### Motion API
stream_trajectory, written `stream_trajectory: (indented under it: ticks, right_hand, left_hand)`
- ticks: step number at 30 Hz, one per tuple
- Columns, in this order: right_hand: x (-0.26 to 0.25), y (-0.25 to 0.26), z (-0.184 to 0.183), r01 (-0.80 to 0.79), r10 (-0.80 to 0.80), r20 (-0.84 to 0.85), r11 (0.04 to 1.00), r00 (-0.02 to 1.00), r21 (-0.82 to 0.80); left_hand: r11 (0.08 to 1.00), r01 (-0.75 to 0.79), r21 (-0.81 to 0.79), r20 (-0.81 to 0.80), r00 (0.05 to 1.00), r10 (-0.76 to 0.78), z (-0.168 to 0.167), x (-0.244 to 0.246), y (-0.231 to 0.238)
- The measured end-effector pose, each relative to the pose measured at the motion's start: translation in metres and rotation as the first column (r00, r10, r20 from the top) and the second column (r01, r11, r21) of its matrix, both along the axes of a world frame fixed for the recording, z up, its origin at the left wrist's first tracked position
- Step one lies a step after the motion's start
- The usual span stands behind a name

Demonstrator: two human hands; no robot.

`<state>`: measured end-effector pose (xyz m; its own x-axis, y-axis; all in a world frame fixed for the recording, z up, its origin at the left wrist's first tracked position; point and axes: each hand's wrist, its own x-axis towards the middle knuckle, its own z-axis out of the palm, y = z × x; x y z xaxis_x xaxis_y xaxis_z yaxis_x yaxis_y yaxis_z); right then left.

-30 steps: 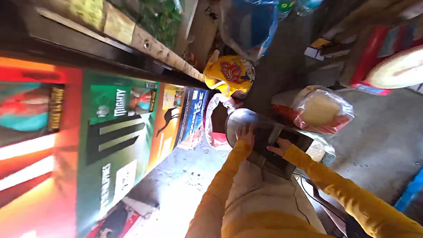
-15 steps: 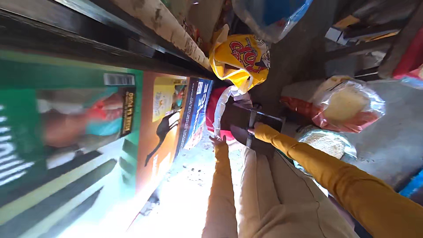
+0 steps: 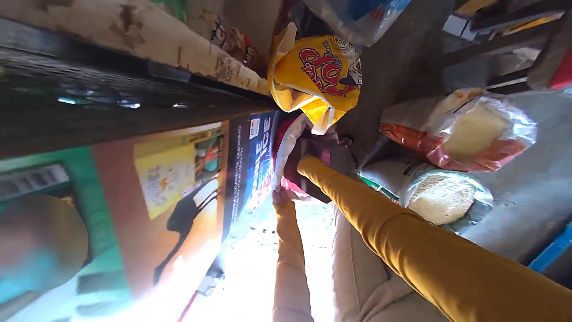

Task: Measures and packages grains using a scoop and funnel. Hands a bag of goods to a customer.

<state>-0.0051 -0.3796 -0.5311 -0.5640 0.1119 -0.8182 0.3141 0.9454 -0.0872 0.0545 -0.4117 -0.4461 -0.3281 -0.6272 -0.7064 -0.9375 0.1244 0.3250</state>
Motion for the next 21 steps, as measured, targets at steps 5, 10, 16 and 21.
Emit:
stream_trajectory:
  ticks: [5, 10, 16, 21]
  right_hand:
    - [-0.062, 0.057, 0.114, -0.179, 0.347, 0.321, 0.874, 0.881, -0.451]
    - [-0.039, 0.182, 0.19, -0.367, 0.3, -0.223, 0.613, 0.927, -0.7]
    - [-0.014, 0.414, 0.342, 0.19, -0.254, -0.084, 0.872, 0.964, -0.452]
    - [0.082, 0.52, 0.434, 0.586, -0.946, -0.243, 0.323, 0.213, -0.743]
  left_hand:
    - [0.991, -0.118, -0.061, -0.07, 0.991, 0.114, 0.019, 0.001, 0.023]
    - [0.9, 0.331, -0.283, -0.233, 0.886, -0.4, 0.092, -0.041, 0.052]
    - [0.651, 0.704, -0.285, -0.713, 0.298, -0.635, 0.14, -0.173, 0.171]
    - [0.294, 0.914, -0.278, -0.892, -0.132, -0.433, 0.266, -0.284, 0.334]
